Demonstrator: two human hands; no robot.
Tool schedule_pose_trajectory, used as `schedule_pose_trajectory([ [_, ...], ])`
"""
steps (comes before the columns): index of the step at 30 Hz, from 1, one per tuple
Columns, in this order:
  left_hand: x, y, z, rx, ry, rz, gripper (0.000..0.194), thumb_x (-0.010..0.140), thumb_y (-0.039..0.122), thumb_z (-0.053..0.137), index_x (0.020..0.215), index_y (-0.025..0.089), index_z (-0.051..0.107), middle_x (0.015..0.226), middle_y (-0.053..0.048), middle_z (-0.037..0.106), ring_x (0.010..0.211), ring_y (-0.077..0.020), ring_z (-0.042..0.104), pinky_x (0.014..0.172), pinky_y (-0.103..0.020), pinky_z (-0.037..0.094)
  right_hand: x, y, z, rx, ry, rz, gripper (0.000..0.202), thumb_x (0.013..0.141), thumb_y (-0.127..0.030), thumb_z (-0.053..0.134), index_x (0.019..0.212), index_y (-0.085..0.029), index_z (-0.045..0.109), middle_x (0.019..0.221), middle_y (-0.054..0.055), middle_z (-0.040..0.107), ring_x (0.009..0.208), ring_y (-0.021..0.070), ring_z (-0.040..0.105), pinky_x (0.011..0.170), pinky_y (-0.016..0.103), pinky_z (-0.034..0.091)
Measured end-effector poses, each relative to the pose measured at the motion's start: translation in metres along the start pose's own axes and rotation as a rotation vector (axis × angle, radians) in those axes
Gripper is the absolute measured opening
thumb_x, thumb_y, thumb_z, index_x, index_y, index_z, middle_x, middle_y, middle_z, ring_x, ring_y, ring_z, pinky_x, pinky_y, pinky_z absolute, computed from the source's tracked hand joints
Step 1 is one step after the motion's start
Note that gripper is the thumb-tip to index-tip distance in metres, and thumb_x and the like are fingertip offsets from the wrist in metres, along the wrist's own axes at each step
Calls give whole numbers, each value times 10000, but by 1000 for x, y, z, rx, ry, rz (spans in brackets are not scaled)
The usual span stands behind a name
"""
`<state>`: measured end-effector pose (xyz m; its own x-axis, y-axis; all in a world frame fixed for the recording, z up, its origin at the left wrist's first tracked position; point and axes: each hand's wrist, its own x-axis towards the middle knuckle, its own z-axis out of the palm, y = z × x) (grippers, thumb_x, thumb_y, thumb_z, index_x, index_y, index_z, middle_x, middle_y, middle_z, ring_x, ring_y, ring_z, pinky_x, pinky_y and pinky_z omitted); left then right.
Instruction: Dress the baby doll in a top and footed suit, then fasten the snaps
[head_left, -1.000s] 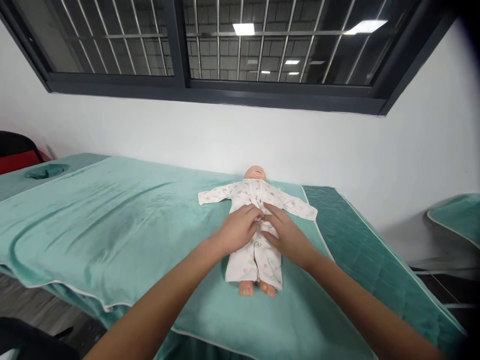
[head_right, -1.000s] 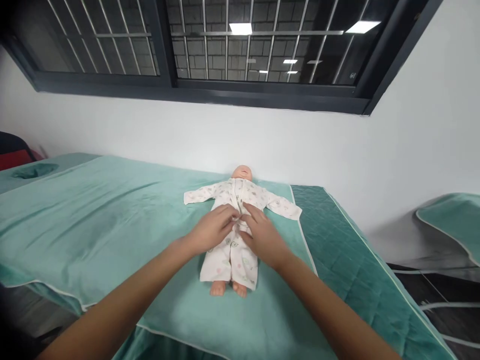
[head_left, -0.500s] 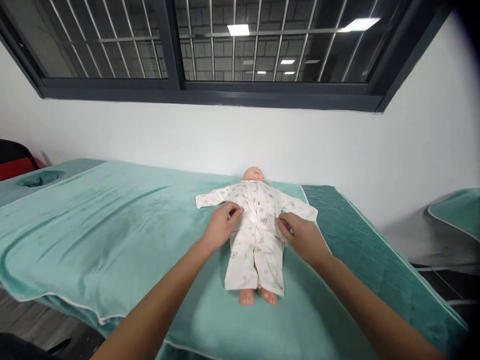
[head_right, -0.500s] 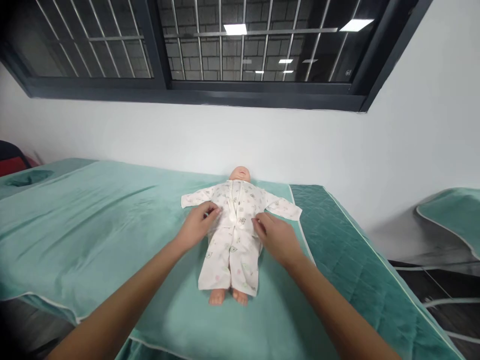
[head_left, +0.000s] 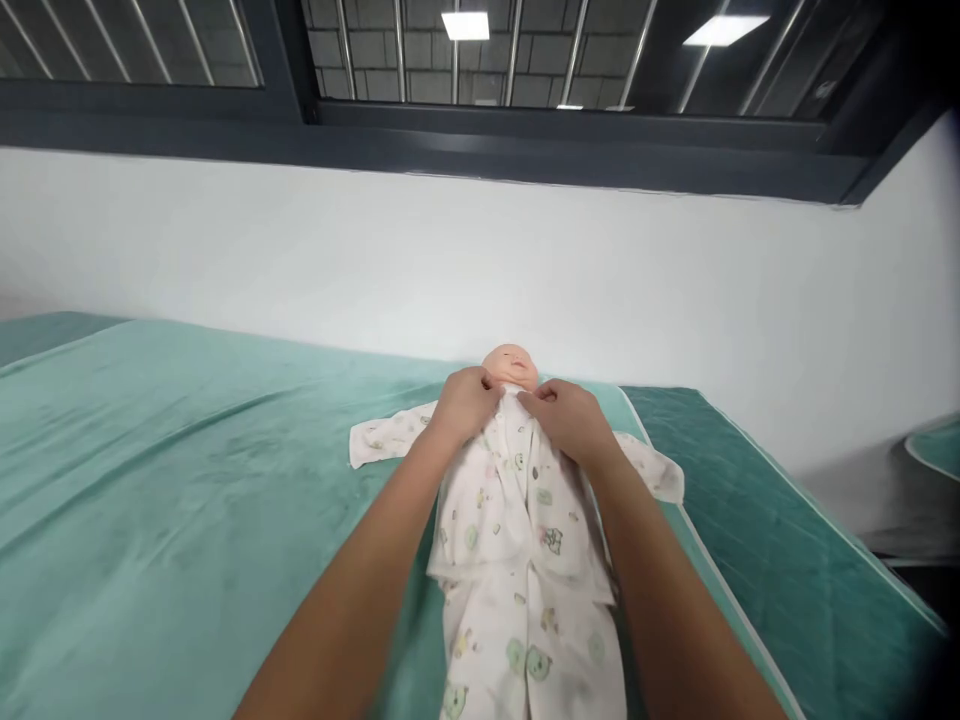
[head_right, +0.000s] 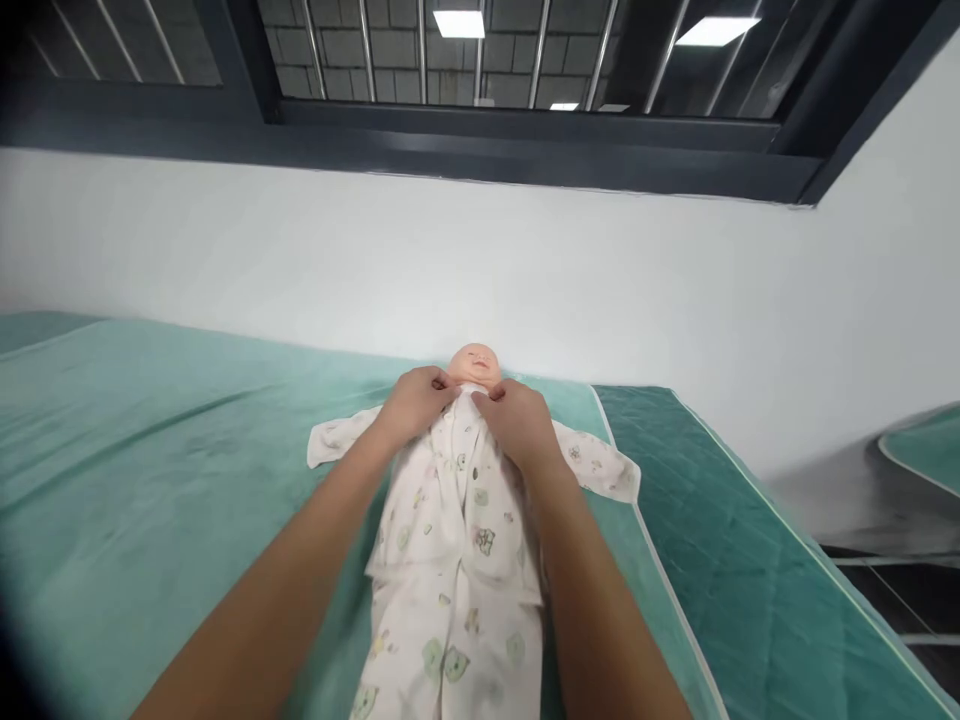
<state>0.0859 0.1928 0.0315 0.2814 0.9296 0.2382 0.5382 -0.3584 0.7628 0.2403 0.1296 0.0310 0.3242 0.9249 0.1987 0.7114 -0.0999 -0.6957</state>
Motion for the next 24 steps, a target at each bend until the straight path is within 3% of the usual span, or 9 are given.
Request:
schedule_pose_trajectory([
  [3,-4,12,8,-144,115,35,99,811,239,595,736,193,641,776,-24,701,723,-169,612,665,-286,432,-1,14,-6,235,-119,40,280,768,-484,630,672,-224,587,587,-30,533,520,127,441,489,256,310],
  [5,-8,23,14,-269,102,41,119,816,287,608,758,192,651,770,-18,696,703,-160,607,645,-276,435,-1,18,-7,451,-170,89,286,758,-483,651,692,-210,600,573,-44,486,499,106,396,481,247,290],
  [8,-15,34,19,-324,85,27,145,823,312,598,767,191,657,779,-16,696,713,-156,612,669,-271,450,0,17,0,683,-94,106,282,751,-469,679,741,-189,652,603,-41,494,536,102,401,523,248,315],
  [12,-23,30,13,-189,208,3,145,834,301,581,814,197,679,856,-30,718,770,-166,627,753,-285,457,-1,17,11,697,-25,1,276,794,-459,649,774,-193,719,653,-26,563,617,121,463,617,265,366],
  [19,-22,13,4,-120,1,-94,162,808,340,615,798,197,689,837,-22,720,682,-153,596,665,-278,428,2,23,14,681,-66,-69,199,786,-368,654,867,-227,769,990,18,745,946,200,634,858,313,444],
  [24,-15,4,9,-182,-21,-86,197,791,388,631,790,195,676,818,-15,708,712,-156,607,632,-266,413,0,18,13,582,-78,-40,215,757,-395,680,854,-224,768,923,19,749,859,191,633,784,304,456],
])
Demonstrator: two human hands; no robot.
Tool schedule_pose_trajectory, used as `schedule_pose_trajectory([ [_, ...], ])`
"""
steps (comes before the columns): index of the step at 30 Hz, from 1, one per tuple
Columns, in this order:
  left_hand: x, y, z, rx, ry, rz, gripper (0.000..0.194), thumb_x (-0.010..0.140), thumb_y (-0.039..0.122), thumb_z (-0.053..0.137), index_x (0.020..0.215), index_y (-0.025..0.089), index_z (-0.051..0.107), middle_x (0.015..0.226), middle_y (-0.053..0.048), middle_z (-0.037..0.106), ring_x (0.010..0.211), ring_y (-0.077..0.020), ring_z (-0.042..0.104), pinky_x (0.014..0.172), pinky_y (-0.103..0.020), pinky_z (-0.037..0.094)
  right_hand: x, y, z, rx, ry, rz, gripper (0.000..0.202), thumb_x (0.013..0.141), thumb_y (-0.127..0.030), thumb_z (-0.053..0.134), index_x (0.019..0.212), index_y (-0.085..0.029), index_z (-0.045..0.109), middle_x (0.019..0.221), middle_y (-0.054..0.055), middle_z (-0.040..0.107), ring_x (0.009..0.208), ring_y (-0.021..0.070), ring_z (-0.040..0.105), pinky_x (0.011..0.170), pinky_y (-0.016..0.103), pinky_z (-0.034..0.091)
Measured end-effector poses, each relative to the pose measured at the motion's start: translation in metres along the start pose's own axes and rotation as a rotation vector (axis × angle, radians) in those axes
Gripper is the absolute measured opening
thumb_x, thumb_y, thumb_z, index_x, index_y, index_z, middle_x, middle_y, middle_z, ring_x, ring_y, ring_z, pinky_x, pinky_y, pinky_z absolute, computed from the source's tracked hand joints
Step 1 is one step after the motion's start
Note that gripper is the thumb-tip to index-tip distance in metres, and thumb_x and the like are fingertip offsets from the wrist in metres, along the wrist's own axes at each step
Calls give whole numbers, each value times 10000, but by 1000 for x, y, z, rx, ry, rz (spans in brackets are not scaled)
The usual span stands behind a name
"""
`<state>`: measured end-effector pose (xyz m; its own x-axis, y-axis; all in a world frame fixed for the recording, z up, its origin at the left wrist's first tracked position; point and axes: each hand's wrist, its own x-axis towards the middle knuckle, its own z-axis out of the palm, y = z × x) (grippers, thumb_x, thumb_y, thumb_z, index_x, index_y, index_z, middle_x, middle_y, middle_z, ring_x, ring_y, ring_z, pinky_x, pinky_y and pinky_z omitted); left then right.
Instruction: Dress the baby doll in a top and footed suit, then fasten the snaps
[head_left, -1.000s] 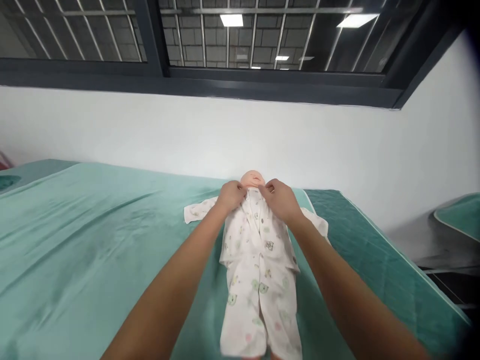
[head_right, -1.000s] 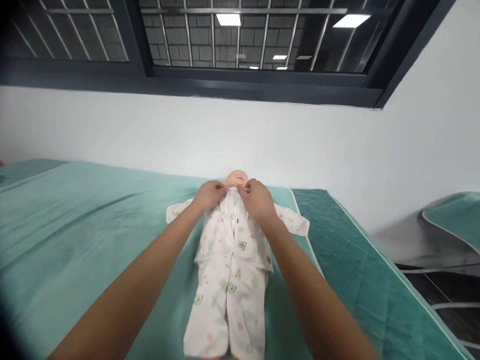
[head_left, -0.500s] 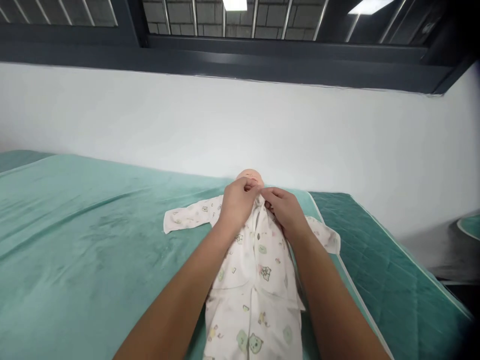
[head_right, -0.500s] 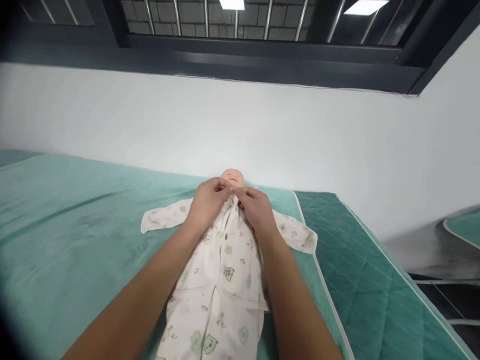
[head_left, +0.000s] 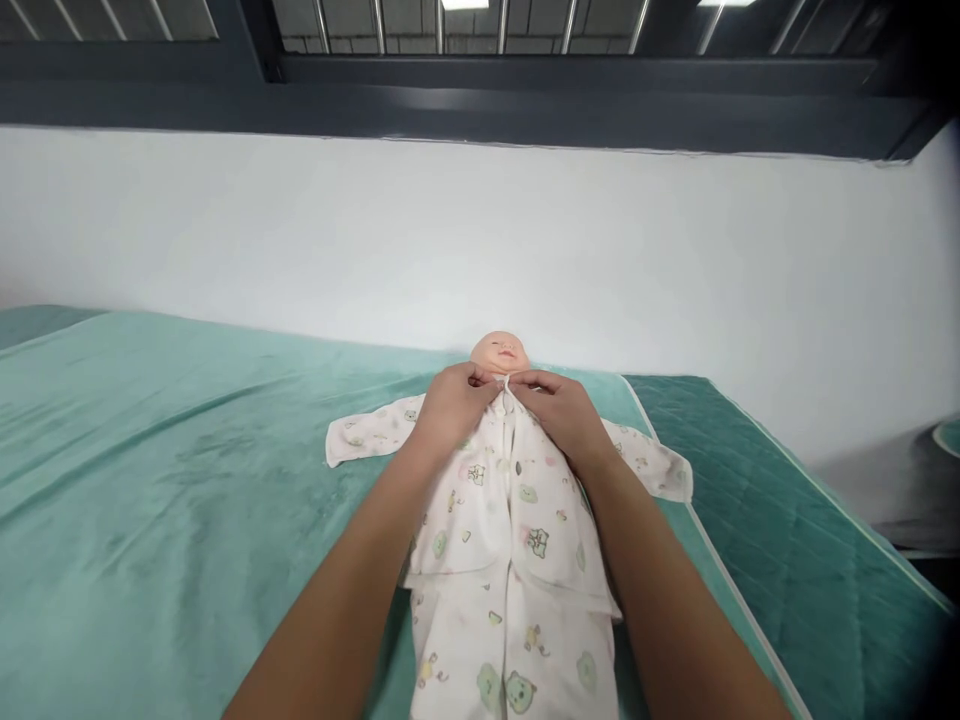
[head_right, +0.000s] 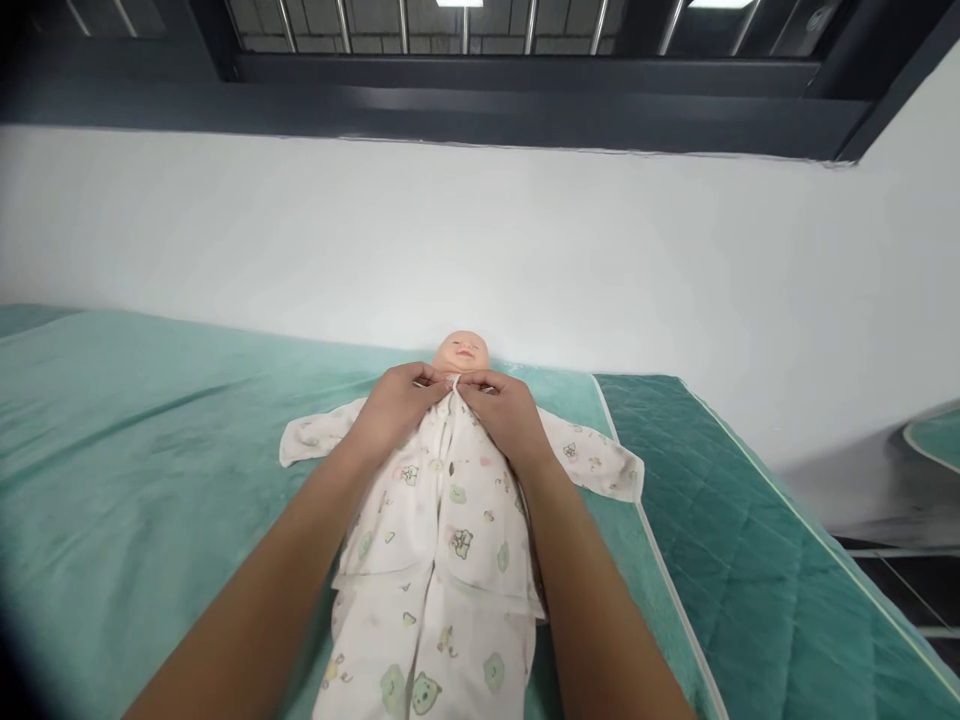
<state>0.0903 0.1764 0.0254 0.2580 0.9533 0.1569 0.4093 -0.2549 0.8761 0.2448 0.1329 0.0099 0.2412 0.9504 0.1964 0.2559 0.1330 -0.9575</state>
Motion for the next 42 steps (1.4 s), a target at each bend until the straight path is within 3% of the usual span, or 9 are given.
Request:
schedule_pose_trajectory([
  [5,6,-5,0,-30,-41,-11,173,781,343,631,838,189,684,880,-24,721,738,-157,621,667,-273,431,1,-4,4,-88,34,42,216,725,-398,709,836,-222,769,831,8,725,712,153,578,699,281,441],
  [12,9,-13,3,-69,3,101,150,823,313,609,836,184,685,886,-32,729,773,-165,635,699,-277,445,0,-4,6,-95,76,49,234,710,-397,713,857,-223,768,860,0,712,664,130,545,660,265,429],
  [18,9,-17,5,-50,-5,77,175,845,344,600,842,183,669,863,-42,725,771,-177,643,697,-290,454,-2,-6,7,-105,113,77,283,710,-419,713,893,-213,774,854,16,719,679,145,552,661,273,431],
  [23,7,-16,3,-112,-51,103,191,853,347,591,868,178,678,923,-54,732,853,-187,657,740,-285,470,-2,-7,6,-130,53,52,265,722,-417,705,885,-216,765,846,3,698,665,129,534,644,263,408],
  [27,6,-12,1,-81,-75,93,169,847,314,584,853,179,685,891,-41,733,803,-175,653,705,-278,460,-2,-8,5,-163,5,22,244,733,-416,689,850,-206,727,830,-10,668,618,110,490,630,262,391],
  [35,2,-6,1,-62,-39,64,219,826,401,633,904,199,667,923,-43,736,822,-173,663,683,-265,466,0,-7,5,-210,-64,4,198,751,-370,643,858,-208,684,852,-2,658,639,124,487,633,275,371],
  [42,5,-10,4,-67,-51,32,176,773,227,592,935,199,655,878,-27,690,689,-130,603,611,-242,436,-1,-9,2,-218,-95,40,255,743,-381,638,934,-222,694,801,-7,630,642,130,484,628,275,371],
])
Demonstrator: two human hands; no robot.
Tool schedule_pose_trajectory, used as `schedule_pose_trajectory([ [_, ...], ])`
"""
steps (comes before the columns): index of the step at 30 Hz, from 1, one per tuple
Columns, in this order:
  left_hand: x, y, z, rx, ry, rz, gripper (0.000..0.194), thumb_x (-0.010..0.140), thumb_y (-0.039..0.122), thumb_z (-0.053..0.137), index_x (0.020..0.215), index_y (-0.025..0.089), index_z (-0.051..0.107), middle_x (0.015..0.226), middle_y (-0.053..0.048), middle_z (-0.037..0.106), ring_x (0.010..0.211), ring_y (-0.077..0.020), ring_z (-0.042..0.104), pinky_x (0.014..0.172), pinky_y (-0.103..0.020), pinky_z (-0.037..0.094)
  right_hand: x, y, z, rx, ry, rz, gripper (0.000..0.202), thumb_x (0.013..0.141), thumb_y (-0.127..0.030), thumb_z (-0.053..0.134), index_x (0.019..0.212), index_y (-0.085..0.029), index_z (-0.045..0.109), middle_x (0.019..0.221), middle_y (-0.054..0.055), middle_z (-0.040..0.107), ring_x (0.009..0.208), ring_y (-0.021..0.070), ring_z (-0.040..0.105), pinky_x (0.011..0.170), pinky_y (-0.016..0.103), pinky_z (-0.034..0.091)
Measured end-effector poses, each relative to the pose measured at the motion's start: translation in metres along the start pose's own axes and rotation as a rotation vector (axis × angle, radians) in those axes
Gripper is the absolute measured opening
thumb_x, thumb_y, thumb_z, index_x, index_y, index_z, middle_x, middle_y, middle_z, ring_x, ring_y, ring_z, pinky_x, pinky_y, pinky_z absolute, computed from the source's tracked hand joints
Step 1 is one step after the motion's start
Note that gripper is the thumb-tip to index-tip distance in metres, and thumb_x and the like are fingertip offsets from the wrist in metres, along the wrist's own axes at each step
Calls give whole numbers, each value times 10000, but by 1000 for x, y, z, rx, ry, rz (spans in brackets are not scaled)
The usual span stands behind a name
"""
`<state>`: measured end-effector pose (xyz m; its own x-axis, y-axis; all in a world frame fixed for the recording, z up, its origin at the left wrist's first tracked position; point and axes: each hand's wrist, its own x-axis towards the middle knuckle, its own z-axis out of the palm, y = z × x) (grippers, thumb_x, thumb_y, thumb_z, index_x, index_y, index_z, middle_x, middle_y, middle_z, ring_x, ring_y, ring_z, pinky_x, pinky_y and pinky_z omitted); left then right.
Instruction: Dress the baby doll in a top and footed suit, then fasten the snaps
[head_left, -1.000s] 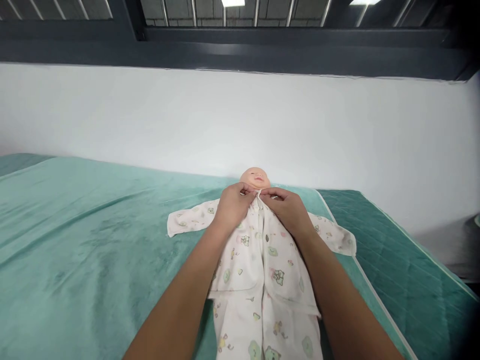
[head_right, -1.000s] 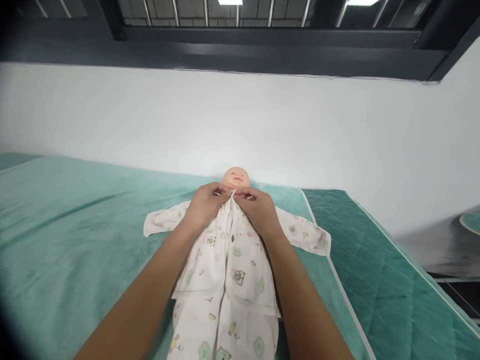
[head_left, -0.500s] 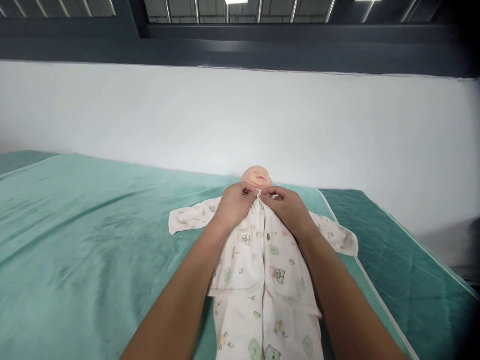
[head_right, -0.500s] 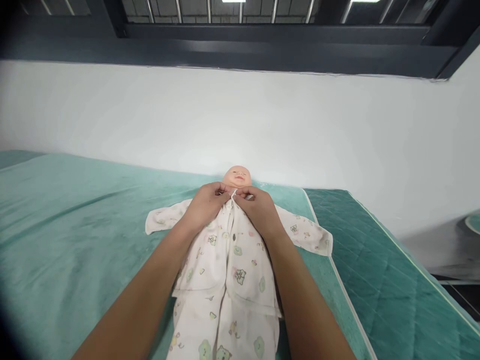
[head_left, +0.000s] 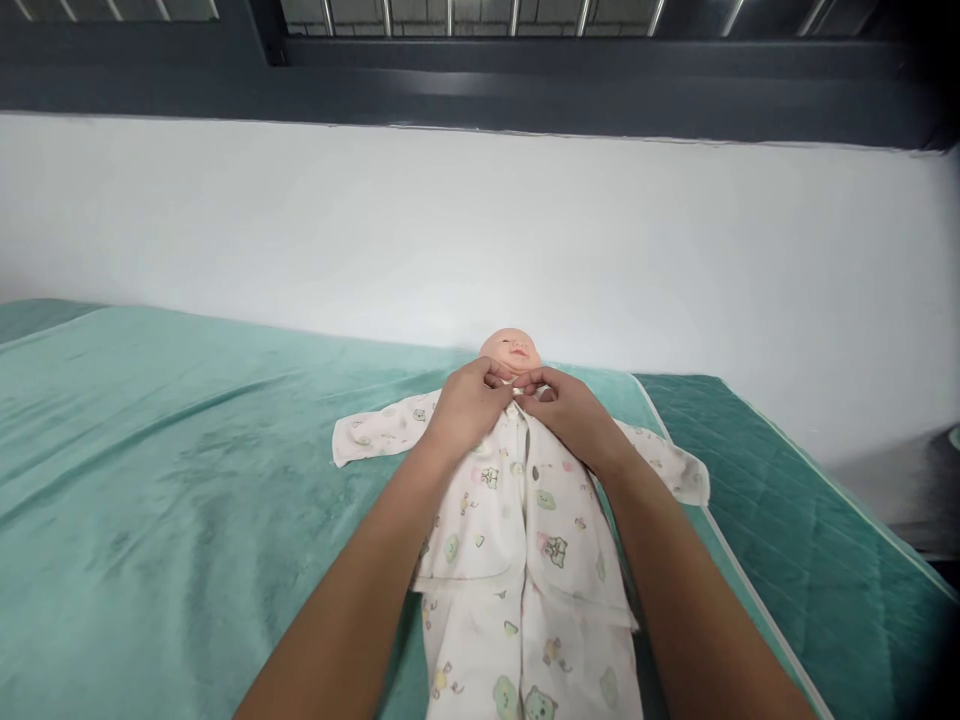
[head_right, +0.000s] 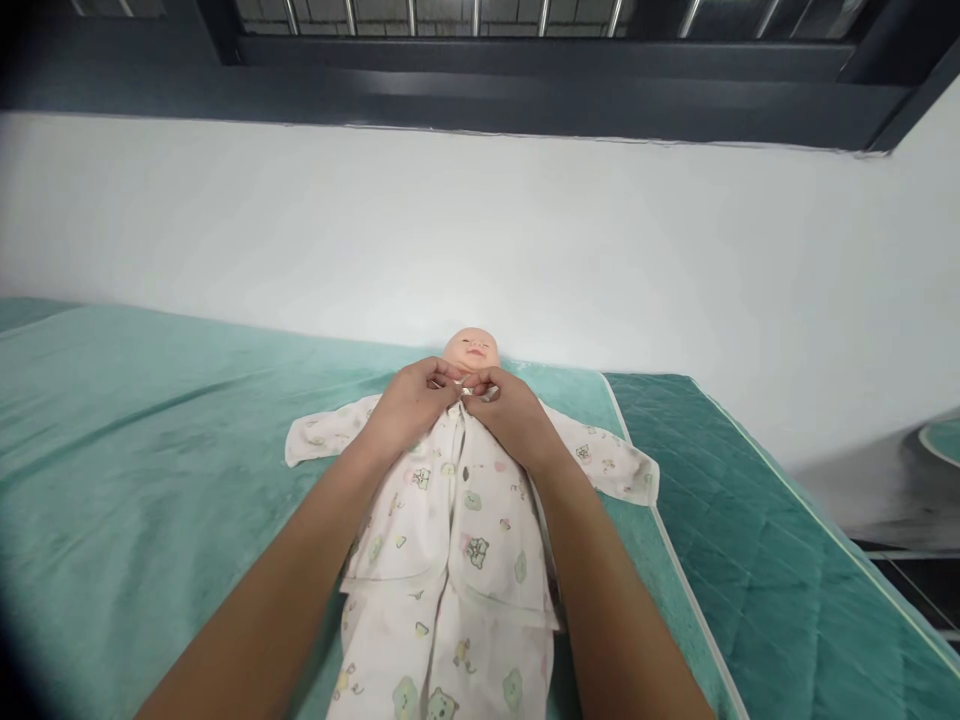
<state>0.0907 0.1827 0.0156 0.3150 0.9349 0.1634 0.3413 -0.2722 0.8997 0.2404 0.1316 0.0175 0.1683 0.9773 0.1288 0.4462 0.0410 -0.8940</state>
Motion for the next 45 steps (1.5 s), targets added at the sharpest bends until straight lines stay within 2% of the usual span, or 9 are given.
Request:
schedule_pose_trajectory([
  [7,-6,6,-9,58,-60,24,192,792,247,582,945,220,694,884,-10,645,588,-104,516,533,-238,379,-2,5,-2,55,2,-40,194,770,-351,631,918,-244,698,836,-27,639,673,123,504,657,269,381],
  [11,-5,6,-11,151,-46,79,207,834,266,590,966,237,747,1021,-47,647,792,-161,603,732,-281,475,0,7,-1,76,76,-88,176,792,-369,619,851,-227,705,827,-20,649,647,122,483,644,268,374],
  [14,-3,3,-12,178,-48,186,264,876,256,569,1068,278,749,1140,-59,592,979,-180,605,916,-302,469,1,9,1,89,115,-98,331,855,-490,561,785,-209,722,711,-12,615,631,136,477,638,279,370],
  [18,-5,3,-14,216,-99,272,311,926,226,494,1078,293,756,1146,-59,579,1068,-188,589,976,-306,457,1,10,3,73,178,-105,446,877,-577,518,800,-205,751,618,-15,564,607,152,475,626,292,364],
  [23,-6,1,-14,284,-103,281,352,930,204,446,1102,273,745,1136,-62,579,1005,-191,602,962,-329,466,2,10,3,-40,197,-139,377,893,-503,526,782,-226,756,789,9,674,735,174,562,729,305,394],
  [29,-10,4,-14,224,-61,267,301,916,237,478,1094,250,721,1103,-53,609,995,-179,601,927,-304,455,-7,3,-1,-125,127,-197,288,905,-422,528,816,-246,739,917,28,667,903,191,590,831,315,413],
  [33,-29,18,-18,157,60,216,187,889,295,531,932,214,694,968,-31,642,894,-168,606,815,-281,461,-36,-11,-3,-189,281,-271,215,891,-398,555,869,-235,693,902,35,649,765,172,550,770,322,422],
  [38,-50,27,-21,173,-3,191,154,846,266,544,782,204,669,857,-20,646,811,-170,599,726,-281,446,-64,-17,9,-127,254,-153,258,836,-494,612,823,-236,616,747,12,642,670,177,552,662,313,420],
  [45,-52,26,-24,201,-88,136,123,830,318,594,806,204,633,886,-23,639,697,-145,561,609,-269,417,-66,-6,19,-94,306,-63,171,805,-400,616,854,-237,601,785,17,672,688,183,580,669,311,438],
])
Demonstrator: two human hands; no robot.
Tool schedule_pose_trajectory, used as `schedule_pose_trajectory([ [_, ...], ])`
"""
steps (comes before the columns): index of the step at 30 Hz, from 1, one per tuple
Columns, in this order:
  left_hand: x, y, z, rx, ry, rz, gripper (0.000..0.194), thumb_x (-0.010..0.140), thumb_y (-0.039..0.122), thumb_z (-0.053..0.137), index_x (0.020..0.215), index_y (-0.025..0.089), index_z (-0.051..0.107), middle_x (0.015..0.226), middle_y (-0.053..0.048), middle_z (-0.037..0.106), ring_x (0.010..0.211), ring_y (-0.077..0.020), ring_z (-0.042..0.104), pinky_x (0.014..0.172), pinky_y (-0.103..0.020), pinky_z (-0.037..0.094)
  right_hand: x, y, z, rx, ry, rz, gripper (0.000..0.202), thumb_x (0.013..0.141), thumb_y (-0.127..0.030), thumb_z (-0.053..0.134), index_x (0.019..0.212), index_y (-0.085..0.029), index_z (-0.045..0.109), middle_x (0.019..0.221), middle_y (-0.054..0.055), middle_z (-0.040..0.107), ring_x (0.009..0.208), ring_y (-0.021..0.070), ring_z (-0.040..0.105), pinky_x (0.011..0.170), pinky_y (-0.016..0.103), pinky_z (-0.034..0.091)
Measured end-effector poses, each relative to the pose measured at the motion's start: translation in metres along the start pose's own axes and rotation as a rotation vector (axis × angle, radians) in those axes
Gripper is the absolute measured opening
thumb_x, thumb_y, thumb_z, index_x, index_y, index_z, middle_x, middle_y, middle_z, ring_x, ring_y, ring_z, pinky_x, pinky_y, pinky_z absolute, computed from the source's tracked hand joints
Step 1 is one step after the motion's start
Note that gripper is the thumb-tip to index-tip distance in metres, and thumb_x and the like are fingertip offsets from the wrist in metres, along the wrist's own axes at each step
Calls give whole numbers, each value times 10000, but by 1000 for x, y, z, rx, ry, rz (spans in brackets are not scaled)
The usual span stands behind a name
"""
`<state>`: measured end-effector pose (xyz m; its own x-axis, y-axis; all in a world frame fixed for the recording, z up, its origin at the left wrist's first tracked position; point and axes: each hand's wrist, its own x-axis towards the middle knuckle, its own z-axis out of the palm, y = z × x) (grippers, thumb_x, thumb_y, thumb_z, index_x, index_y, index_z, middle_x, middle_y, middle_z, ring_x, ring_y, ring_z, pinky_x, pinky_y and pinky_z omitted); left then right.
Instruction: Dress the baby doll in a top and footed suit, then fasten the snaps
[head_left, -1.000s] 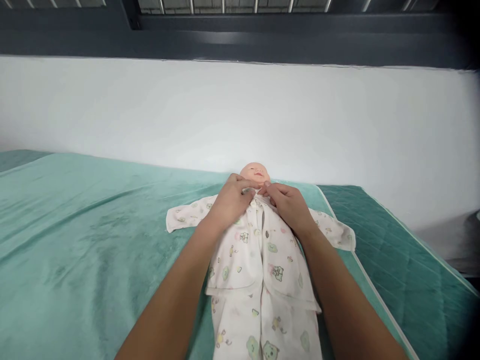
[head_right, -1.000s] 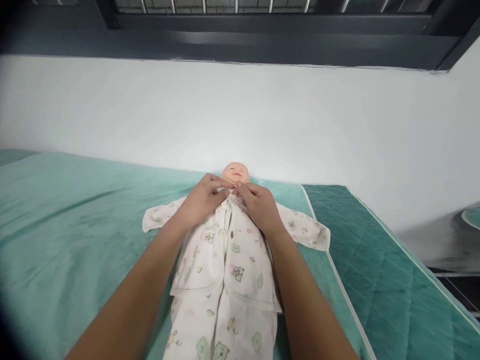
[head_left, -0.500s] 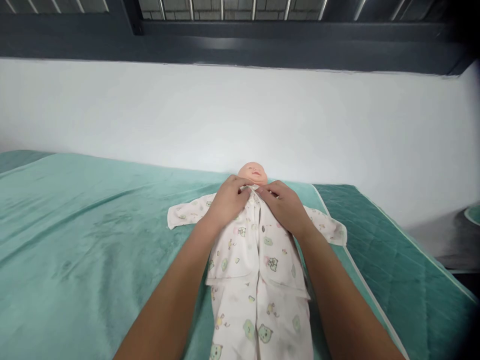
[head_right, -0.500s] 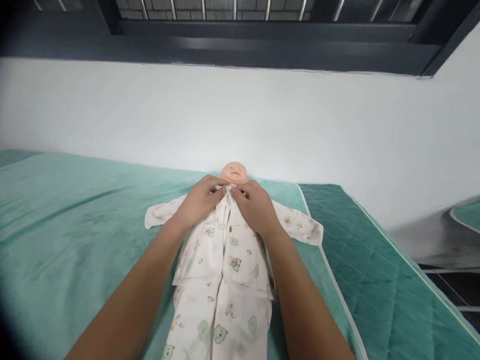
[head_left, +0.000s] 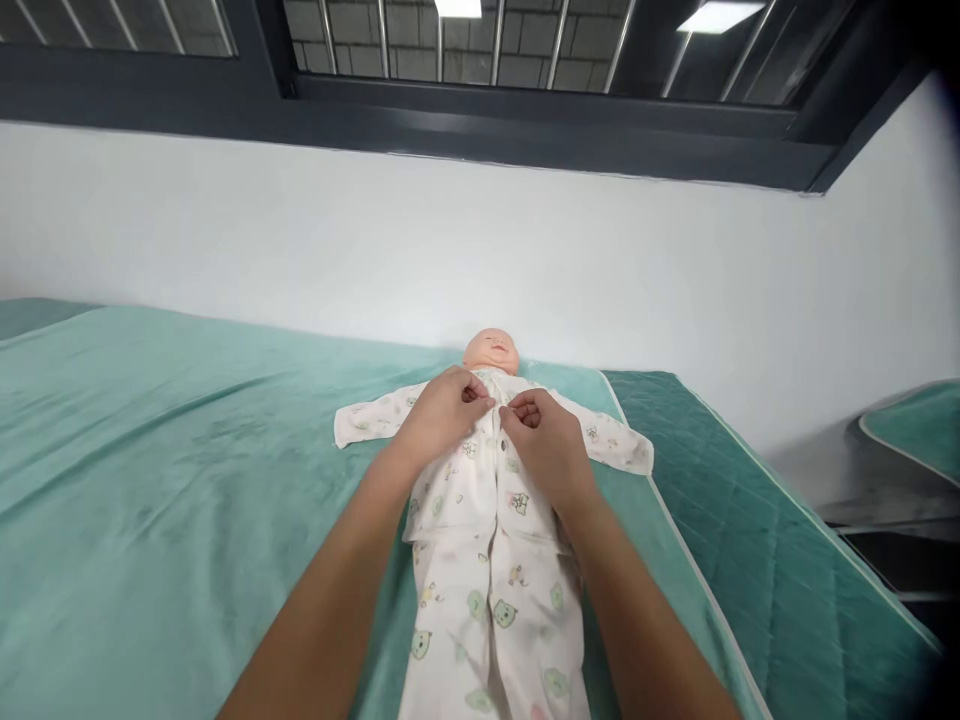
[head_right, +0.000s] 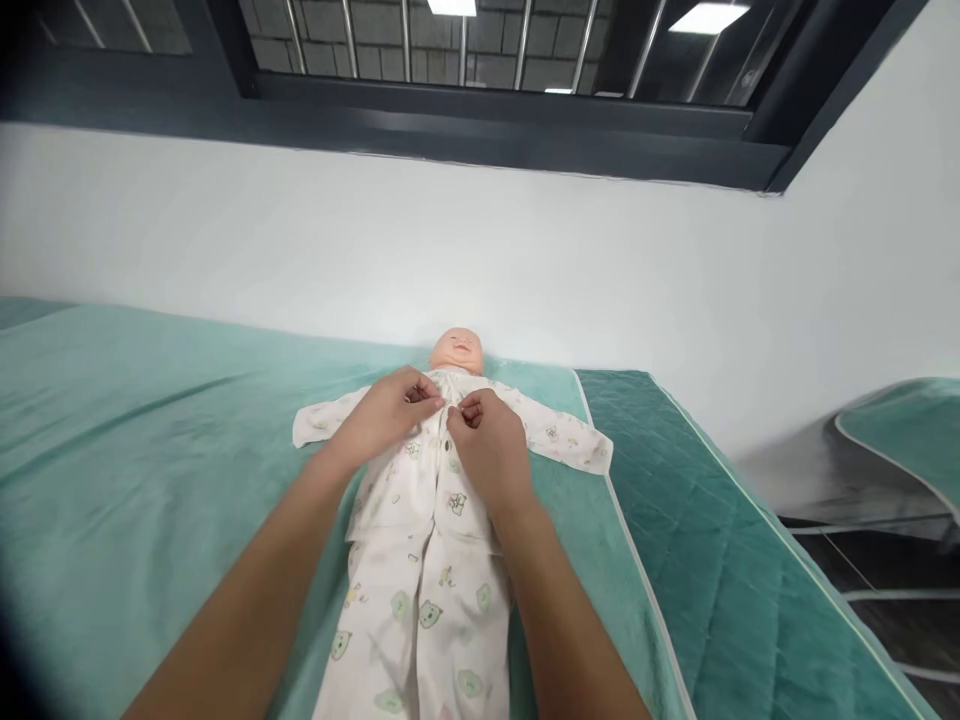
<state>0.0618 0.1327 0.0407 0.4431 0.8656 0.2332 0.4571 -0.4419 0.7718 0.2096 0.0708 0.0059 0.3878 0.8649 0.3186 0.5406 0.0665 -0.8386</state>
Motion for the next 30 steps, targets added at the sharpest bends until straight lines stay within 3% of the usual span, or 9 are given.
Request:
schedule_pose_trajectory([
  [4,0,5,2,12,0,8,163,871,342,556,792,211,612,805,-3,632,664,-141,539,596,-275,390,4,-1,-4,-67,10,-29,135,817,-357,574,802,-234,628,729,15,653,681,188,564,664,313,412],
  [8,1,11,11,-70,65,40,189,913,341,507,810,215,602,781,14,643,720,-143,569,647,-269,399,11,1,-10,171,-50,86,153,798,-353,608,770,-218,675,705,1,656,650,165,549,632,286,400],
  [12,4,9,13,-160,23,-16,188,898,360,534,826,209,620,798,12,644,724,-139,563,636,-261,395,14,3,-11,404,-97,196,198,793,-386,647,858,-212,718,776,2,684,695,162,566,654,277,415],
  [17,5,3,7,-253,-77,-49,173,871,360,573,828,204,637,812,10,633,723,-126,540,637,-253,394,12,2,-10,504,-113,200,205,780,-396,696,890,-228,738,878,5,715,812,173,602,726,275,435],
  [20,5,3,8,-272,-52,-70,134,847,340,603,850,208,624,823,12,641,724,-123,551,635,-249,395,12,3,-10,562,-158,192,230,769,-403,721,925,-234,732,880,3,702,806,159,598,725,267,439],
  [23,4,4,8,-280,-30,-92,130,829,330,623,863,208,599,822,7,653,712,-123,568,623,-247,400,12,4,-12,499,-199,156,245,765,-383,733,956,-233,709,864,0,681,764,140,576,697,262,433],
  [26,2,5,6,-306,-82,-84,130,840,324,608,888,206,582,826,1,664,711,-121,583,618,-242,406,11,4,-13,379,-228,131,263,755,-359,738,976,-231,673,790,-17,650,692,126,536,653,262,422],
  [30,2,6,6,-315,-95,-79,231,835,421,626,908,208,578,834,-9,653,722,-134,593,592,-241,413,10,0,-13,223,-224,99,250,742,-322,729,959,-238,639,758,-30,645,685,130,543,649,267,428],
])
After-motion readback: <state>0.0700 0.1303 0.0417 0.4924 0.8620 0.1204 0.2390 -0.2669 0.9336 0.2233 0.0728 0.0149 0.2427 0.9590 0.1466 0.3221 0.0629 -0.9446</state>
